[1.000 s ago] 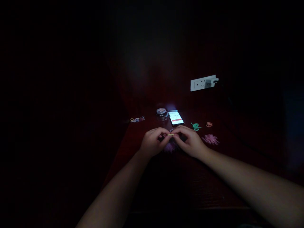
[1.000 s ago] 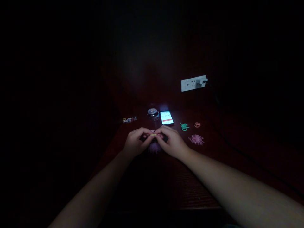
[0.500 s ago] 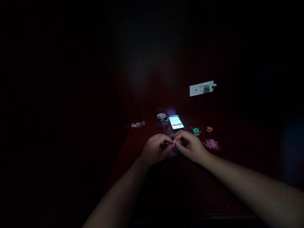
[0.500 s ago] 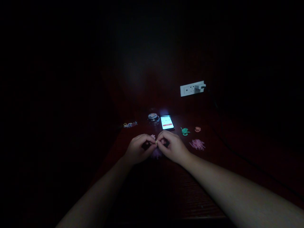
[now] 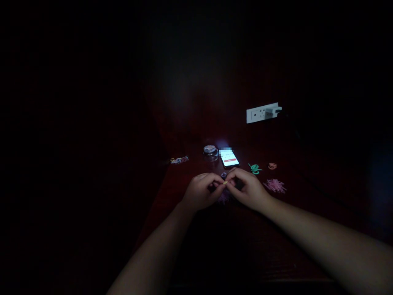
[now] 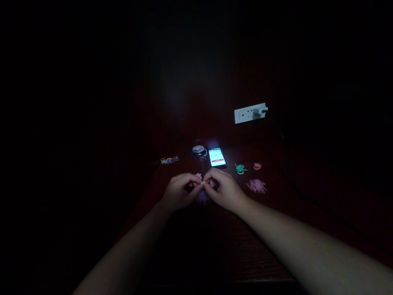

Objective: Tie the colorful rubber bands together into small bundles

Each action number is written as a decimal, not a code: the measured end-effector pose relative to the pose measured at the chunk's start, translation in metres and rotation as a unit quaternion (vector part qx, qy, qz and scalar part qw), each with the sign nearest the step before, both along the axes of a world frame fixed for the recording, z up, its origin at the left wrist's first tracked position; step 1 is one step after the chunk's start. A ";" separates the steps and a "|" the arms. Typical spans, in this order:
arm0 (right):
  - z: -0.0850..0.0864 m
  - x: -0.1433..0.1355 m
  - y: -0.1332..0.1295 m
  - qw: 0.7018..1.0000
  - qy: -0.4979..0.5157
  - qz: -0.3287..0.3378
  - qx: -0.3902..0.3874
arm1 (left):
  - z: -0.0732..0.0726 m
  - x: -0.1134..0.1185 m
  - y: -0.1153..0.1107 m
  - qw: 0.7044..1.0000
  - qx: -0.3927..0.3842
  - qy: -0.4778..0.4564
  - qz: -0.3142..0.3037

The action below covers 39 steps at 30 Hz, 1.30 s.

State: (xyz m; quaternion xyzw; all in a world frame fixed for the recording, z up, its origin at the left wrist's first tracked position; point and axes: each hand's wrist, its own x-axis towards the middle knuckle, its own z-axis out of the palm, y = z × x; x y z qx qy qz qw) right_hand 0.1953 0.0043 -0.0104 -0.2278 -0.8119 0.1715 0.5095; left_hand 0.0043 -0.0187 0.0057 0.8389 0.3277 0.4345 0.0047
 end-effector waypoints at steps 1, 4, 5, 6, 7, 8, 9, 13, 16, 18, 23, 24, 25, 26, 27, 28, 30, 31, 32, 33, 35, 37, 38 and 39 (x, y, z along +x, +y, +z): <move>0.000 0.000 0.000 1.000 -0.001 0.005 0.001 | 0.000 0.000 0.000 1.000 0.001 -0.001 0.001; 0.000 0.000 0.000 1.000 -0.007 0.018 0.002 | -0.001 0.000 0.000 1.000 0.003 -0.008 0.021; 0.000 -0.001 0.000 1.000 -0.010 0.020 0.002 | -0.001 0.000 0.000 1.000 0.003 -0.010 0.026; 0.000 -0.001 0.000 1.000 -0.013 0.019 0.000 | -0.001 0.000 0.000 0.999 0.005 -0.011 0.030; 0.000 -0.001 0.000 1.000 -0.015 0.017 -0.001 | -0.001 0.000 0.000 0.999 0.008 -0.012 0.031; -0.001 -0.001 0.000 1.000 -0.015 0.014 -0.001 | -0.001 0.000 0.000 0.999 0.012 -0.012 0.030; -0.001 -0.002 0.001 1.000 -0.016 0.013 -0.002 | -0.001 0.000 0.000 0.999 0.016 -0.013 0.029; -0.003 -0.001 0.001 1.000 -0.011 0.009 -0.005 | -0.003 -0.002 0.001 0.999 0.023 -0.005 0.035; -0.003 -0.001 0.002 1.000 -0.014 0.005 -0.009 | -0.003 -0.003 0.002 0.999 0.018 -0.002 0.046; -0.002 0.000 0.001 1.000 -0.013 0.002 -0.010 | -0.003 -0.004 0.002 0.998 0.013 -0.002 0.053; 0.000 0.000 0.000 1.000 -0.010 0.005 -0.011 | -0.002 -0.004 0.002 0.999 -0.011 -0.008 0.041; 0.000 -0.001 0.000 1.000 -0.009 0.005 -0.011 | -0.002 -0.004 0.001 0.999 -0.016 -0.014 0.033; 0.000 -0.001 0.000 1.000 -0.009 0.005 -0.012 | -0.001 -0.004 0.001 0.999 -0.021 -0.019 0.025; 0.000 -0.001 -0.001 1.000 -0.010 0.004 -0.013 | -0.001 -0.003 0.000 0.999 -0.027 -0.022 0.017; 0.000 -0.001 -0.001 1.000 -0.011 0.004 -0.014 | -0.001 -0.003 0.000 0.999 -0.032 -0.024 0.009; 0.000 -0.001 -0.001 1.000 -0.012 0.003 -0.015 | -0.001 -0.003 -0.001 0.999 -0.036 -0.025 0.002; -0.001 0.000 0.000 1.000 -0.011 0.002 -0.016 | -0.001 -0.003 -0.001 0.999 -0.038 -0.030 -0.009; -0.002 0.000 0.000 1.000 -0.010 0.000 -0.016 | -0.001 -0.004 -0.001 0.999 -0.037 -0.035 -0.013; -0.002 0.000 0.000 1.000 -0.008 -0.003 -0.015 | -0.001 -0.004 -0.001 0.998 -0.034 -0.042 -0.015; -0.003 0.000 0.001 1.000 -0.008 -0.006 -0.015 | -0.001 -0.005 -0.001 0.998 -0.031 -0.048 -0.016; -0.003 0.000 0.002 1.000 -0.008 -0.011 -0.013 | -0.001 -0.006 0.000 0.998 -0.023 -0.057 -0.010; -0.004 0.001 0.002 1.000 -0.009 -0.015 -0.012 | -0.002 -0.006 0.001 0.998 -0.017 -0.060 0.000; -0.004 0.001 0.002 1.000 -0.010 -0.015 -0.012 | -0.003 -0.005 0.001 0.998 -0.015 -0.059 0.007; -0.004 0.001 0.002 1.000 -0.011 -0.014 -0.013 | -0.004 -0.005 0.001 0.998 -0.013 -0.055 0.014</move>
